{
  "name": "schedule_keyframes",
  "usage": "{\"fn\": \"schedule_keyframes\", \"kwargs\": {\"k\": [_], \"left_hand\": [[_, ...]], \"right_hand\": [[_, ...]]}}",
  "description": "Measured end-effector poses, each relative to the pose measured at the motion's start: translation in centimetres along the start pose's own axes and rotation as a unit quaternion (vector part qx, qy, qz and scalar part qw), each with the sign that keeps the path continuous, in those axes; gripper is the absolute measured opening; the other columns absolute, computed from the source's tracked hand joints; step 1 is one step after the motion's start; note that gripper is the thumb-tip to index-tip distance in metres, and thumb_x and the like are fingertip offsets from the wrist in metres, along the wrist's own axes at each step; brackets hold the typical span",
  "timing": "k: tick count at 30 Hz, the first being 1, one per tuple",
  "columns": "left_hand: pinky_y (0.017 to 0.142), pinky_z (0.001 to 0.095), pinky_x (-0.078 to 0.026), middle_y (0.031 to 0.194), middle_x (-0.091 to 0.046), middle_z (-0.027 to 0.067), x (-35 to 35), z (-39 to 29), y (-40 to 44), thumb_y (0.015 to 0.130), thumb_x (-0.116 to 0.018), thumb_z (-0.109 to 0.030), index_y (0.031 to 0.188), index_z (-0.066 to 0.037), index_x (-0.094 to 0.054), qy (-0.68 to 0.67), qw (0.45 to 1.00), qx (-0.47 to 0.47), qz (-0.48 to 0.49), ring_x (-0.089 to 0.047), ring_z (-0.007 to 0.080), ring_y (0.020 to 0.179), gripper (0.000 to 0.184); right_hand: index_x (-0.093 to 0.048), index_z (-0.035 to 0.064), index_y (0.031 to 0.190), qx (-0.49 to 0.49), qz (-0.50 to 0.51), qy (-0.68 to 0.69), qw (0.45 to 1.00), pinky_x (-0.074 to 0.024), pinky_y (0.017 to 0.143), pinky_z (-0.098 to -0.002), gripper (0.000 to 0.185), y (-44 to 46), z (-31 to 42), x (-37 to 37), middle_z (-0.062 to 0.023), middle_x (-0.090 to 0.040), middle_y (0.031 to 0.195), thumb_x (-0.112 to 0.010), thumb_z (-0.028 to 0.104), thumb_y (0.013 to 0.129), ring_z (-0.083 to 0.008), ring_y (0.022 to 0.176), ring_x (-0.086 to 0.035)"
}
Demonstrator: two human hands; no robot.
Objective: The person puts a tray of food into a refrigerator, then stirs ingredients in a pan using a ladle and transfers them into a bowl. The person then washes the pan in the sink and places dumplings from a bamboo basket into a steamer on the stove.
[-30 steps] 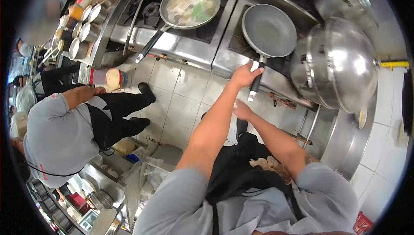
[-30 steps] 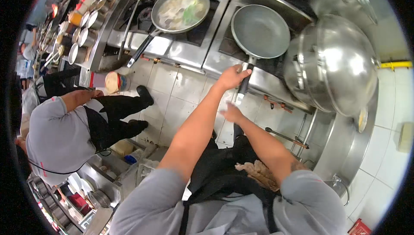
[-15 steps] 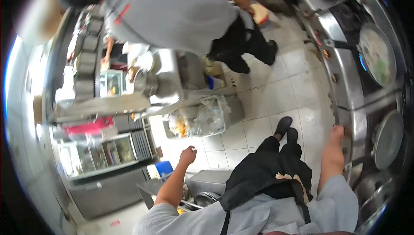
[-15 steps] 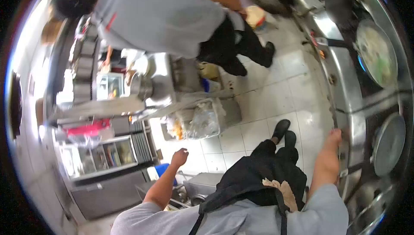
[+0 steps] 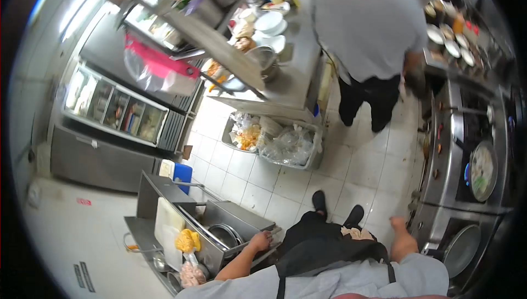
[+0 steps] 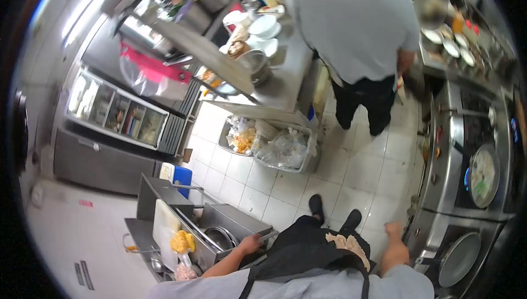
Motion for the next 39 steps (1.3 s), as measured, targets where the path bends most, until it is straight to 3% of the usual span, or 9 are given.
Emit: {"fn": "schedule_keyframes", "kwargs": {"k": [4, 11, 15, 17, 20, 26, 30, 32, 39], "left_hand": [[0.097, 0.0440, -0.045, 0.120, -0.060, 0.0233, 1.3, 4.2, 2.5, 0.085, -0.061, -0.036, 0.127, -0.009, -0.057, -0.117, 0.990, 0.004, -0.080, -0.056, 0.0383, 0.115, 0.051], [0.097, 0.0456, -0.044, 0.126, -0.054, 0.0259, 8.2, 12.0, 3.7, 0.083, -0.065, -0.034, 0.124, -0.008, -0.059, -0.278, 0.919, 0.010, -0.278, -0.055, 0.0402, 0.114, 0.049], [0.096, 0.0450, -0.045, 0.122, -0.057, 0.0249, 15.4, 15.6, 3.2, 0.082, -0.067, -0.033, 0.121, -0.006, -0.060, -0.283, 0.899, 0.035, -0.332, -0.056, 0.0392, 0.112, 0.048], [0.095, 0.0447, -0.045, 0.120, -0.058, 0.0247, 19.4, 17.4, 4.1, 0.082, -0.067, -0.033, 0.121, -0.006, -0.060, -0.291, 0.883, 0.029, -0.367, -0.056, 0.0394, 0.112, 0.048], [0.089, 0.0412, -0.048, 0.123, -0.059, 0.0208, 25.6, 19.5, 5.2, 0.084, -0.069, -0.033, 0.122, -0.007, -0.061, -0.338, 0.853, 0.039, -0.396, -0.060, 0.0337, 0.107, 0.047], [0.079, 0.0318, -0.050, 0.107, -0.066, 0.0097, 38.5, 15.0, 7.4, 0.087, -0.067, -0.033, 0.127, -0.009, -0.059, -0.460, 0.844, -0.213, -0.174, -0.062, 0.0184, 0.091, 0.047], [0.062, 0.0241, -0.045, 0.086, -0.063, -0.0001, 43.3, 14.0, 11.0, 0.093, -0.060, -0.036, 0.125, -0.012, -0.061, -0.356, 0.872, -0.335, 0.035, -0.054, 0.0080, 0.074, 0.040], [0.062, 0.0244, -0.045, 0.084, -0.063, -0.0009, 47.4, 16.0, 8.5, 0.093, -0.060, -0.037, 0.122, -0.010, -0.063, -0.291, 0.933, -0.182, 0.109, -0.054, 0.0072, 0.074, 0.039], [0.075, 0.0286, -0.049, 0.097, -0.068, 0.0054, 59.5, 30.5, 11.0, 0.091, -0.065, -0.026, 0.111, -0.005, -0.067, -0.390, 0.883, -0.255, -0.062, -0.061, 0.0134, 0.087, 0.029]], "right_hand": [[-0.065, 0.0000, 0.102, -0.086, 0.097, 0.177, 0.976, -0.0575, 0.069, -0.0475, 0.035, -10.9, 23.6, 11.9, -0.0153, -0.066, 0.088, -0.068, 0.028, 0.082, -0.0301, 0.080, -0.066], [-0.063, 0.0042, 0.106, 0.139, 0.277, 0.191, 0.931, -0.0544, 0.062, -0.0337, 0.030, -19.6, 56.6, 21.6, -0.0100, -0.063, 0.094, -0.062, 0.029, 0.090, -0.0208, 0.078, -0.063], [-0.057, 0.0094, 0.117, 0.176, 0.554, 0.106, 0.807, -0.0498, 0.068, -0.0298, 0.031, -28.9, 69.5, 17.8, -0.0005, -0.061, 0.093, -0.056, 0.032, 0.096, -0.0123, 0.085, -0.060], [-0.056, 0.0121, 0.118, 0.328, 0.510, 0.012, 0.795, -0.0478, 0.069, -0.0272, 0.027, -29.8, 73.8, 12.1, 0.0032, -0.059, 0.089, -0.052, 0.030, 0.098, -0.0084, 0.081, -0.057], [-0.056, 0.0109, 0.117, 0.266, 0.622, -0.001, 0.736, -0.0481, 0.066, -0.0265, 0.028, -33.7, 81.5, 12.8, 0.0027, -0.060, 0.091, -0.050, 0.032, 0.100, -0.0074, 0.081, -0.057], [-0.056, 0.0060, 0.110, 0.236, 0.742, 0.032, 0.627, -0.0457, 0.057, -0.0219, 0.032, -32.7, 93.6, 11.8, -0.0002, -0.058, 0.087, -0.054, 0.035, 0.098, -0.0064, 0.073, -0.058], [-0.058, 0.0098, 0.101, 0.297, 0.691, 0.032, 0.659, -0.0388, 0.051, -0.0178, 0.024, -31.0, 103.5, 7.6, 0.0045, -0.055, 0.077, -0.054, 0.034, 0.098, -0.0017, 0.062, -0.052], [-0.061, 0.0076, 0.100, 0.363, 0.584, 0.063, 0.724, -0.0426, 0.061, -0.0214, 0.021, -30.2, 109.6, 8.4, 0.0015, -0.058, 0.078, -0.056, 0.028, 0.096, -0.0049, 0.075, -0.054], [-0.064, 0.0033, 0.105, 0.635, 0.255, -0.193, 0.703, -0.0475, 0.081, -0.0399, 0.028, -29.5, 127.2, 8.1, -0.0146, -0.066, 0.094, -0.058, 0.025, 0.090, -0.0280, 0.091, -0.062]]}}
Point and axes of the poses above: each hand's wrist, its own y-axis towards the middle knuckle, its own x-axis out of the back of the hand, z = x × y, the point moved 7 cm from there along y, towards the middle knuckle
